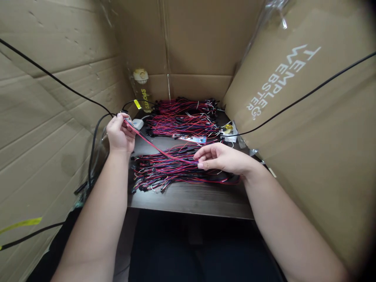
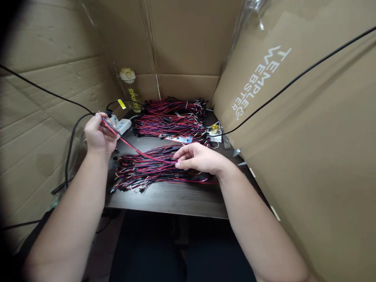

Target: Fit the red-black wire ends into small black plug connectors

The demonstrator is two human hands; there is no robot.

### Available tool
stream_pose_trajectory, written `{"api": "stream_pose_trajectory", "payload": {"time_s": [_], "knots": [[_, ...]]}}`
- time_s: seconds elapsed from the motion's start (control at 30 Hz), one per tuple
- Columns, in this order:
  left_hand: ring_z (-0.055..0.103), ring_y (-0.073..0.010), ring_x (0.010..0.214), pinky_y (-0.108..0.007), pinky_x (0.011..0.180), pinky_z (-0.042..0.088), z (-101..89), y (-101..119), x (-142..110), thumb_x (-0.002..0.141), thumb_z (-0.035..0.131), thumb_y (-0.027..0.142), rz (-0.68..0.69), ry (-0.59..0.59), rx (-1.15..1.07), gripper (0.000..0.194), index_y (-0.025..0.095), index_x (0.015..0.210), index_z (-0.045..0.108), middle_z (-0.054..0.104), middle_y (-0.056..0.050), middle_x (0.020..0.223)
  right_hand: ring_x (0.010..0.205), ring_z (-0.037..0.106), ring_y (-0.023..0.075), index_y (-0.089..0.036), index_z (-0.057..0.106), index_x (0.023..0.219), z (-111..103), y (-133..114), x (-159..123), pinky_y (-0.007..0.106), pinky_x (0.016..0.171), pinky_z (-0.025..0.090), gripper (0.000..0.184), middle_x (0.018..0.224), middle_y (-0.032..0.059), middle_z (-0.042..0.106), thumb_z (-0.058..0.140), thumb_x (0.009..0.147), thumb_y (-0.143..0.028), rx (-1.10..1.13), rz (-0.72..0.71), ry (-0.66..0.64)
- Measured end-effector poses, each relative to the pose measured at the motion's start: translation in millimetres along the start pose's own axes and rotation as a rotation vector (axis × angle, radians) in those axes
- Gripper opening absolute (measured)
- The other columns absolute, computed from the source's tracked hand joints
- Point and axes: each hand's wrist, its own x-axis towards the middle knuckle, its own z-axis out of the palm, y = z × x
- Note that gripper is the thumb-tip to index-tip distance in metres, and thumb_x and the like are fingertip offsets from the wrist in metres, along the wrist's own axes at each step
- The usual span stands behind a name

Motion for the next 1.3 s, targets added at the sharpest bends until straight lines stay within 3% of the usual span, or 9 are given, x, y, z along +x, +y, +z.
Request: {"api": "stream_pose_trajectory", "payload": {"time_s": [0.13,0.3,0.57,0.67,0.87,1.1,1.3], "knots": [[0.055,-0.0092,0.041,-0.018,0.042,0.045,-1.0,0,1,0.097,0.053,0.028,0.045,-0.004,-0.014,0.023,0.017,0.078,0.061,0.052,0.005,0.051,0.069,0.065,0.0105,-0.015,0.072,0.097,-2,-2,-3,0.024,0.069,0.054,0.037,0.078,0.0006,0.072,0.092,0.069,-0.028,0.046,-0.051,0.042],[0.057,-0.0100,0.042,-0.018,0.041,0.047,-1.0,-3,0,0.089,0.066,0.036,0.073,-0.023,0.053,0.021,0.019,0.078,0.062,0.053,0.005,0.052,0.066,0.064,0.0096,-0.015,0.072,0.096,-1,-2,-1,0.023,0.065,0.054,0.038,0.076,-0.0003,0.070,0.093,0.068,-0.030,0.084,-0.083,0.098],[0.057,-0.0110,0.041,-0.020,0.041,0.048,-2.7,-8,3,0.086,0.069,0.041,0.116,-0.008,0.111,0.025,0.019,0.078,0.061,0.053,0.004,0.052,0.064,0.062,0.0093,-0.016,0.071,0.098,-4,2,3,0.023,0.063,0.051,0.036,0.073,-0.0015,0.069,0.089,0.073,-0.034,0.033,-0.111,0.114],[0.056,-0.0105,0.040,-0.021,0.042,0.050,-3.5,-9,4,0.085,0.068,0.040,0.149,0.009,0.141,0.025,0.019,0.076,0.061,0.054,0.005,0.051,0.071,0.062,0.0093,-0.017,0.072,0.101,-8,4,1,0.023,0.069,0.051,0.033,0.082,-0.0004,0.070,0.086,0.077,-0.034,0.013,-0.134,0.098],[0.058,-0.0114,0.041,-0.022,0.041,0.051,-6.1,-11,4,0.085,0.066,0.037,0.198,0.019,0.167,0.021,0.019,0.074,0.064,0.057,0.004,0.052,0.097,0.064,0.0144,-0.019,0.073,0.107,-12,3,-6,0.026,0.088,0.052,0.039,0.107,0.0029,0.070,0.085,0.070,-0.017,0.026,-0.184,0.023],[0.056,-0.0105,0.039,-0.022,0.041,0.050,-5.8,-11,4,0.088,0.062,0.032,0.209,0.027,0.188,0.019,0.018,0.076,0.063,0.056,0.004,0.051,0.075,0.058,0.0104,-0.018,0.071,0.103,-12,3,-5,0.024,0.071,0.049,0.037,0.083,-0.0017,0.063,0.087,0.071,-0.026,-0.034,-0.213,0.133],[0.056,-0.0117,0.038,-0.024,0.042,0.050,-5.2,-9,3,0.093,0.050,0.020,0.221,0.071,0.204,0.020,0.014,0.078,0.062,0.055,0.003,0.052,0.066,0.055,0.0090,-0.016,0.071,0.099,-15,-1,-8,0.023,0.061,0.044,0.044,0.075,-0.0022,0.062,0.093,0.066,-0.036,-0.077,-0.243,0.199]]}}
